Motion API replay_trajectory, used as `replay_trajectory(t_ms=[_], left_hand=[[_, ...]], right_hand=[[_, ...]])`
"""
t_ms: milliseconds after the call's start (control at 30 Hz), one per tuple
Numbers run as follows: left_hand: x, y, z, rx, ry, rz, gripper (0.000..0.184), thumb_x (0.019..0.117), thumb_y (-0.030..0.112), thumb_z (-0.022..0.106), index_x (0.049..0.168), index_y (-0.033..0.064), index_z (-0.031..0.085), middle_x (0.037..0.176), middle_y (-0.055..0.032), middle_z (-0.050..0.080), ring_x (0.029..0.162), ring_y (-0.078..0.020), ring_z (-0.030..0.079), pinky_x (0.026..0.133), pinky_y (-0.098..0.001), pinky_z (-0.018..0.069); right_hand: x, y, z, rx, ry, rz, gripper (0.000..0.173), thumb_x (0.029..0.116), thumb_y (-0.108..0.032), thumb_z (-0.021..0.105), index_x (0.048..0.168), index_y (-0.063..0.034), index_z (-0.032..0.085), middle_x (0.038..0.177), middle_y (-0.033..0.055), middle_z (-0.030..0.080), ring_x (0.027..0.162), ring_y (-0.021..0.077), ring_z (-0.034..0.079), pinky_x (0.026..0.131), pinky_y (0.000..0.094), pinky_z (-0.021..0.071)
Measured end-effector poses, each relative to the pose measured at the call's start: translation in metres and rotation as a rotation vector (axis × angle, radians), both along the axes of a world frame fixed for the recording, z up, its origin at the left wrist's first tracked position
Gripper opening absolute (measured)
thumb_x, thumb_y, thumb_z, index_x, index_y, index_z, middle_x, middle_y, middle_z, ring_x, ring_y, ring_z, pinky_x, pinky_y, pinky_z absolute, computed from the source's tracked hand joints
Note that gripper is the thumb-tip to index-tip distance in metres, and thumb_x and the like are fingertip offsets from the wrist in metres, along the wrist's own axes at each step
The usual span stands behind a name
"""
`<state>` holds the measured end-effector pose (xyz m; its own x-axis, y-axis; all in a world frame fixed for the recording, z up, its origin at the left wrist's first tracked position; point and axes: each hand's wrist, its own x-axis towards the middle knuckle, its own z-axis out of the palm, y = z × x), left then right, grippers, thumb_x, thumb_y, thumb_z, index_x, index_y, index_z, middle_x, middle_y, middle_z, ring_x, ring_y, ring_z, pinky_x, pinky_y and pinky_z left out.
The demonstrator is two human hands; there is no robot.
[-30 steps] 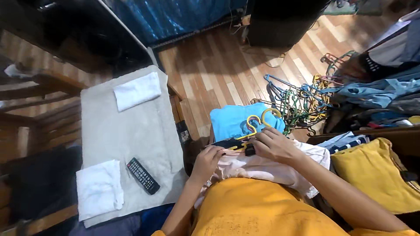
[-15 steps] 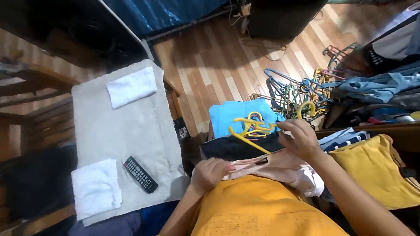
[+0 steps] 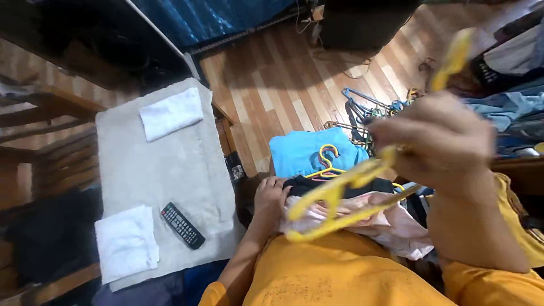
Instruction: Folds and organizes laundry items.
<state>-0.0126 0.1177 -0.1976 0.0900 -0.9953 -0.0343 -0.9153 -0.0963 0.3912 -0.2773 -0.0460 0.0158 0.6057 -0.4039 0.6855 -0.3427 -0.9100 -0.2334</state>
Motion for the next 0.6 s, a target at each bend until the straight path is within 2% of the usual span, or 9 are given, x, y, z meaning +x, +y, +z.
replay_trajectory(t_ms=[33, 67, 133, 200, 267, 333, 433, 600], left_hand=[[0.000, 0.001, 0.004, -0.012, 0.019, 0.005, 0.033, 0.1015, 0.042, 0.059, 0.115, 0.0160, 0.074, 0.118, -0.0058, 0.072, 0.115, -0.0257, 0.066, 0.100, -0.0465, 0.0530], [0.000, 0.002, 0.007, -0.025, 0.051, 0.012, 0.030, 0.1018, 0.039, 0.059, 0.114, 0.0158, 0.075, 0.116, -0.0054, 0.072, 0.114, -0.0252, 0.067, 0.099, -0.0462, 0.0535], [0.000, 0.005, -0.002, -0.109, 0.093, 0.000, 0.023, 0.1014, 0.030, 0.059, 0.111, 0.0175, 0.075, 0.112, -0.0035, 0.072, 0.108, -0.0217, 0.068, 0.094, -0.0429, 0.0558], [-0.003, 0.006, -0.007, -0.193, 0.123, 0.021, 0.023, 0.1041, 0.032, 0.057, 0.106, 0.0177, 0.075, 0.106, -0.0005, 0.072, 0.102, -0.0148, 0.069, 0.092, -0.0352, 0.0578], [-0.003, 0.012, -0.003, -0.236, 0.186, 0.038, 0.023, 0.1046, 0.028, 0.056, 0.104, 0.0135, 0.074, 0.106, -0.0018, 0.072, 0.102, -0.0133, 0.069, 0.092, -0.0329, 0.0578], [0.003, 0.019, 0.004, -0.271, 0.177, 0.046, 0.023, 0.1049, 0.028, 0.057, 0.103, 0.0120, 0.073, 0.105, -0.0030, 0.071, 0.099, -0.0129, 0.070, 0.088, -0.0312, 0.0591], [0.009, 0.029, 0.010, -0.295, 0.183, 0.020, 0.024, 0.1050, 0.030, 0.058, 0.102, 0.0111, 0.072, 0.102, -0.0029, 0.071, 0.093, -0.0114, 0.070, 0.083, -0.0289, 0.0599], [-0.001, 0.034, 0.020, -0.307, 0.239, -0.036, 0.024, 0.1054, 0.031, 0.058, 0.104, 0.0109, 0.071, 0.100, -0.0020, 0.070, 0.090, -0.0096, 0.070, 0.080, -0.0266, 0.0598]], right_hand=[[0.005, -0.002, -0.014, 0.046, 0.126, 0.065, 0.023, 0.0970, -0.017, 0.061, 0.116, -0.0122, 0.074, 0.080, 0.0112, 0.061, 0.073, 0.0275, 0.060, 0.066, 0.0444, 0.0478], [0.010, -0.004, -0.036, 0.136, 0.259, 0.114, 0.022, 0.0948, -0.017, 0.064, 0.113, -0.0127, 0.076, 0.083, 0.0114, 0.062, 0.073, 0.0292, 0.062, 0.065, 0.0478, 0.0493], [0.018, -0.002, -0.099, 0.348, 0.515, 0.167, 0.020, 0.0942, -0.020, 0.070, 0.113, -0.0145, 0.077, 0.103, 0.0126, 0.068, 0.089, 0.0309, 0.068, 0.076, 0.0516, 0.0574], [0.021, 0.006, -0.160, 0.492, 0.648, 0.199, 0.021, 0.0981, -0.016, 0.063, 0.116, -0.0132, 0.074, 0.119, 0.0126, 0.068, 0.106, 0.0326, 0.067, 0.088, 0.0523, 0.0570], [0.015, 0.018, -0.190, 0.511, 0.600, 0.213, 0.018, 0.0982, -0.007, 0.058, 0.110, -0.0062, 0.072, 0.112, 0.0136, 0.071, 0.103, 0.0339, 0.068, 0.086, 0.0509, 0.0577], [0.002, 0.023, -0.194, 0.460, 0.530, 0.183, 0.018, 0.0993, -0.006, 0.055, 0.107, -0.0039, 0.071, 0.104, 0.0133, 0.071, 0.100, 0.0327, 0.069, 0.086, 0.0485, 0.0582], [-0.025, 0.024, -0.180, 0.438, 0.486, 0.110, 0.021, 0.1004, -0.007, 0.053, 0.112, -0.0048, 0.071, 0.104, 0.0130, 0.072, 0.096, 0.0331, 0.069, 0.082, 0.0491, 0.0581], [-0.051, 0.027, -0.171, 0.368, 0.400, 0.020, 0.023, 0.1003, -0.007, 0.051, 0.109, -0.0068, 0.072, 0.099, 0.0108, 0.073, 0.090, 0.0300, 0.068, 0.079, 0.0449, 0.0572]])
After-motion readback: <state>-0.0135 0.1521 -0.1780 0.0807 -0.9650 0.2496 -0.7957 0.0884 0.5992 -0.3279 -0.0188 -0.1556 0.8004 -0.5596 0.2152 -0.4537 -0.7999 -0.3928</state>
